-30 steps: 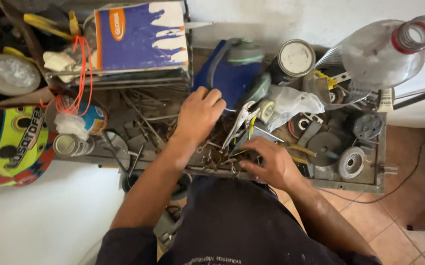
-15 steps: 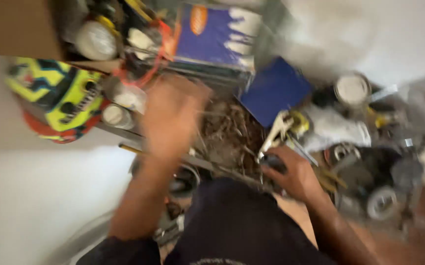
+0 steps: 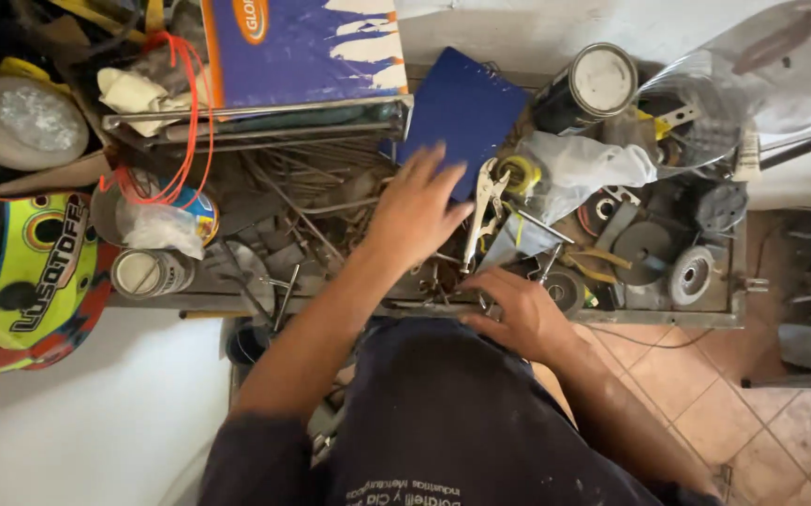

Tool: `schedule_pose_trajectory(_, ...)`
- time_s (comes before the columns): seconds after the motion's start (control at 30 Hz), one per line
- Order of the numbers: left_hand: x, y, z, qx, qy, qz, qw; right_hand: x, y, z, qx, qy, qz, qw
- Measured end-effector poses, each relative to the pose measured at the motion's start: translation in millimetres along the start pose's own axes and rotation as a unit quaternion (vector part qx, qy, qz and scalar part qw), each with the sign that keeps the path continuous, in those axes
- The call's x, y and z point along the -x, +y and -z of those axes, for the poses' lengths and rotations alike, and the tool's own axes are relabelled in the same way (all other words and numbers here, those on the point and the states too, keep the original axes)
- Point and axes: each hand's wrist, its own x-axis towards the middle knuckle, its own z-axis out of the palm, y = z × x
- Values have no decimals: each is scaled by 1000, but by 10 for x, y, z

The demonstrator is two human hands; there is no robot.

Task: Sorting and organizing various metal parts and tools on a cluttered workshop workbench

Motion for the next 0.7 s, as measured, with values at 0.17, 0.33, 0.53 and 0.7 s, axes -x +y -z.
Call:
schedule_pose_trajectory(0.17,-758,-241,-794,-186,-61,121,973,160,-48,135,-11,25,-27,999)
schedule_pose_trajectory(0.33,-1076,-581,-1336,-197,-184,288,919,478,221,270,-8,29,-71,997)
schedule_pose_trajectory(0.53,-1212,-250,-838,-163,-137,298,931,383,289,546,-65,41,-135,988)
schedule_pose_trajectory(0.7,-1457,-152,-776,-90,-116,234,961,89,662,484,-83,106,-227,965)
